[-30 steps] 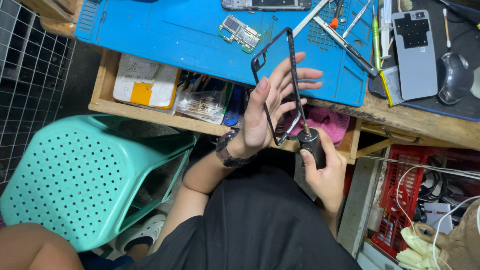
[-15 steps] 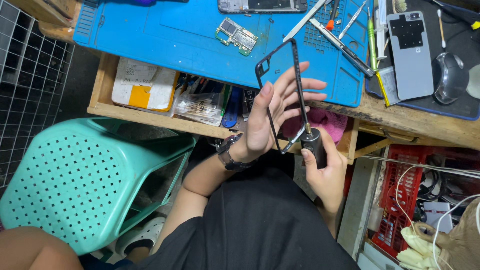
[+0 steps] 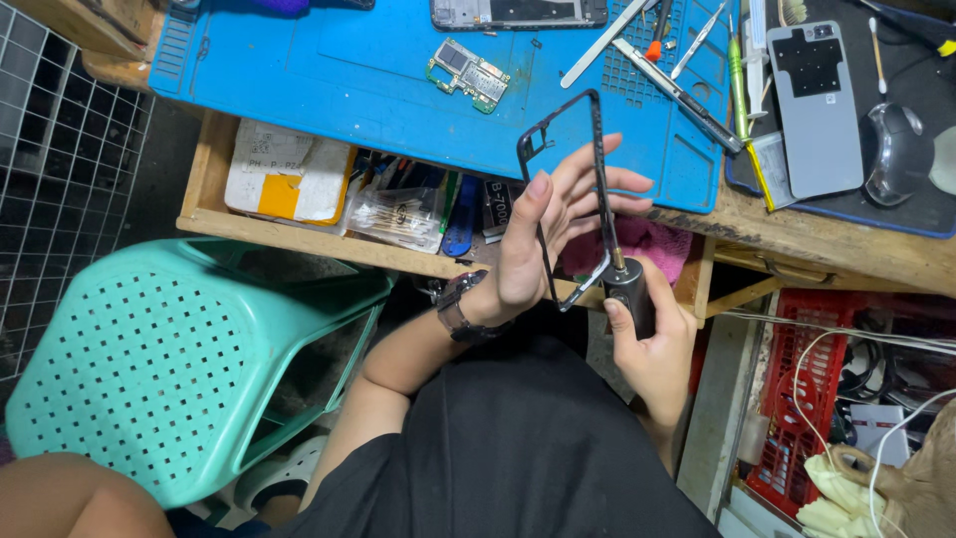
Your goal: The person uses a rotary tool to grind or clean the edges of a smartphone frame held in their left hand. They rotate the frame to work on different sides and corners while the tool is applied to the metal surface.
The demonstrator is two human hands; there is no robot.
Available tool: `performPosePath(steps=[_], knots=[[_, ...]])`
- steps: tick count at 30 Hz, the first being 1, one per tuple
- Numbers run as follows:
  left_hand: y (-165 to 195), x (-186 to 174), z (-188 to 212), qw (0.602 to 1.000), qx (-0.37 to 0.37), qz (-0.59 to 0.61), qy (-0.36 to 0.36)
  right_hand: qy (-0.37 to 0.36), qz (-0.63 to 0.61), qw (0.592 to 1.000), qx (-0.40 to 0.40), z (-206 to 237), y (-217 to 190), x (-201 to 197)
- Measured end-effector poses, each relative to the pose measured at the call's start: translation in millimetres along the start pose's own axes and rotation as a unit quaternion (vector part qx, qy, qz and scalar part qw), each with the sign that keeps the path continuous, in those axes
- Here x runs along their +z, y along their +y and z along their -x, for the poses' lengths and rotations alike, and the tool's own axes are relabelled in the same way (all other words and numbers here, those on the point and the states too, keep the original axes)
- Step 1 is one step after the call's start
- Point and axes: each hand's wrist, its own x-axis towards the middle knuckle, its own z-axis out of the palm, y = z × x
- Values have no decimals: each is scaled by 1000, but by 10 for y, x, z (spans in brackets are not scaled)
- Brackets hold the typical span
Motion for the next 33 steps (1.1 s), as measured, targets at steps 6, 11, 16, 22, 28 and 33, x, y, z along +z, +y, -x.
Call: performPosePath(steps=[6, 11, 16, 22, 28, 33], knots=[[-104, 25, -48, 1000, 15, -13, -10, -11, -18, 1000, 5, -1, 24, -65], [-163, 22, -65, 1000, 18, -16, -10, 2, -23, 1000, -15, -1, 35, -69], [-173, 16, -64, 1000, 20, -19, -11, -7, -24, 1000, 9, 40, 36, -72], [-153, -2, -61, 999, 19, -25, -6, -7, -25, 999, 30, 90, 49, -47], [-130, -10, -76, 999, 23, -28, -5, 2, -25, 1000, 4, 114, 80, -23], [-67, -64, -99, 998, 37, -49, -11, -2, -31, 1000, -1, 126, 74, -19]])
